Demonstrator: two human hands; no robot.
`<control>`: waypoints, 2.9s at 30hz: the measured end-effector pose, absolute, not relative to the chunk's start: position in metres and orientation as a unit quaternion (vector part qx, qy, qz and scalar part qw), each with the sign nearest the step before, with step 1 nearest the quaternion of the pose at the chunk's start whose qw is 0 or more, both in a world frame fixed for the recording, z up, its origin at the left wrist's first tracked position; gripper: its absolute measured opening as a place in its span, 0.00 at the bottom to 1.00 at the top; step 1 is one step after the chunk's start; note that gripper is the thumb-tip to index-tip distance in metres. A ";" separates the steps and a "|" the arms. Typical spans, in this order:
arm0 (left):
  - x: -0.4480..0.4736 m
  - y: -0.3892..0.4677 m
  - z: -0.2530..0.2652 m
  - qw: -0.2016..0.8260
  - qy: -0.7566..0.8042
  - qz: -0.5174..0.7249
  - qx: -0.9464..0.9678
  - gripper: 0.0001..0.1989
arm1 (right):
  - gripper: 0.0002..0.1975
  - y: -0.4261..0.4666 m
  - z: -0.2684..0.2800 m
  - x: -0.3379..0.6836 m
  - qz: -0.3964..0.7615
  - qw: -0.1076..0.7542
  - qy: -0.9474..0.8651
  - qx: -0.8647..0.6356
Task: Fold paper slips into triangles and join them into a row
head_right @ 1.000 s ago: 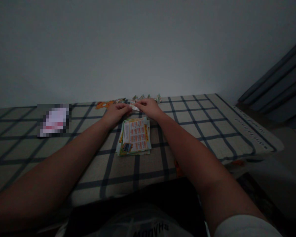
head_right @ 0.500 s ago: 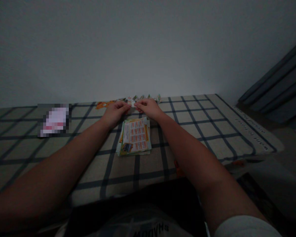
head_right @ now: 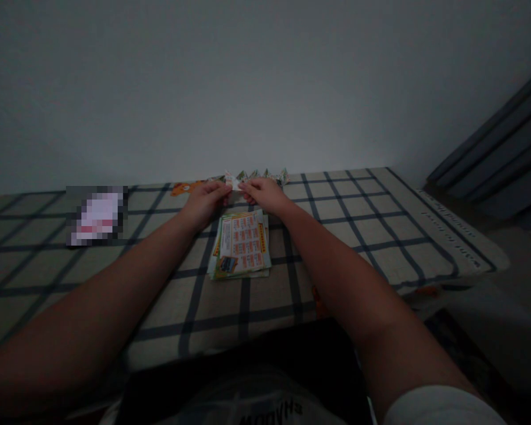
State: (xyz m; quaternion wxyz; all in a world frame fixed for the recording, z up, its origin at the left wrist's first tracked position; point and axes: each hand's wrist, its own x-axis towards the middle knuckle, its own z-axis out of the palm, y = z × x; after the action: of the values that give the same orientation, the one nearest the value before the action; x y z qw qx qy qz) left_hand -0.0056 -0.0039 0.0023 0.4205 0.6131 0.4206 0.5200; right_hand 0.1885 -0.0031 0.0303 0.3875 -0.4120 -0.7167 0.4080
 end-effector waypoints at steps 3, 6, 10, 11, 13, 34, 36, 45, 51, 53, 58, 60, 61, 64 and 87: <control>-0.003 -0.005 0.002 0.461 0.405 0.522 0.592 0.17 | 0.17 -0.003 0.031 0.188 0.373 0.384 -0.735 -0.417; 0.000 -0.008 0.005 0.497 0.391 0.532 0.562 0.15 | 0.18 -0.002 0.031 0.189 0.348 0.381 -0.753 -0.409; 0.001 -0.010 0.009 0.515 0.393 0.540 0.538 0.15 | 0.17 -0.004 0.032 0.189 0.368 0.391 -0.738 -0.408; 0.001 -0.011 0.010 0.521 0.393 0.537 0.535 0.15 | 0.17 -0.005 0.033 0.189 0.376 0.397 -0.729 -0.411; 0.001 -0.011 0.010 0.532 0.393 0.526 0.535 0.16 | 0.16 -0.006 0.034 0.188 0.388 0.409 -0.714 -0.415; 0.001 -0.019 0.011 0.319 0.437 0.439 0.717 0.18 | 0.11 -0.002 0.031 0.189 0.414 0.446 -0.691 -0.390; 0.001 -0.019 0.010 0.303 0.438 0.430 0.729 0.17 | 0.12 -0.001 0.030 0.189 0.402 0.457 -0.690 -0.392; -0.002 -0.015 0.006 0.297 0.406 0.399 0.767 0.19 | 0.17 -0.005 0.030 0.185 0.442 0.446 -0.677 -0.385; -0.001 -0.014 0.005 0.306 0.397 0.394 0.770 0.17 | 0.14 0.002 0.026 0.188 0.438 0.447 -0.687 -0.370; -0.001 -0.014 0.005 0.303 0.398 0.393 0.771 0.16 | 0.15 0.004 0.025 0.190 0.425 0.450 -0.692 -0.371; -0.001 -0.011 0.004 0.302 0.405 0.383 0.773 0.17 | 0.17 0.002 0.026 0.190 0.399 0.459 -0.696 -0.382; -0.001 -0.010 0.002 0.300 0.404 0.381 0.776 0.17 | 0.18 0.001 0.026 0.189 0.400 0.455 -0.698 -0.381; -0.001 -0.010 0.002 0.301 0.404 0.380 0.776 0.17 | 0.19 0.001 0.026 0.189 0.402 0.452 -0.700 -0.380; -0.001 -0.010 0.001 0.314 0.401 0.385 0.769 0.17 | 0.22 0.001 0.025 0.190 0.406 0.450 -0.699 -0.380; -0.001 -0.017 0.014 0.324 0.461 0.490 0.665 0.15 | 0.10 -0.003 0.029 0.186 0.447 0.425 -0.673 -0.407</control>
State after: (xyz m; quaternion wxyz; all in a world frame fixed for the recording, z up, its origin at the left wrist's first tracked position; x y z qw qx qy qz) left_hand -0.0011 -0.0167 0.0137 0.3242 0.6652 0.4608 0.4899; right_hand 0.1865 -0.0028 0.0294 0.4251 -0.4071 -0.6735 0.4472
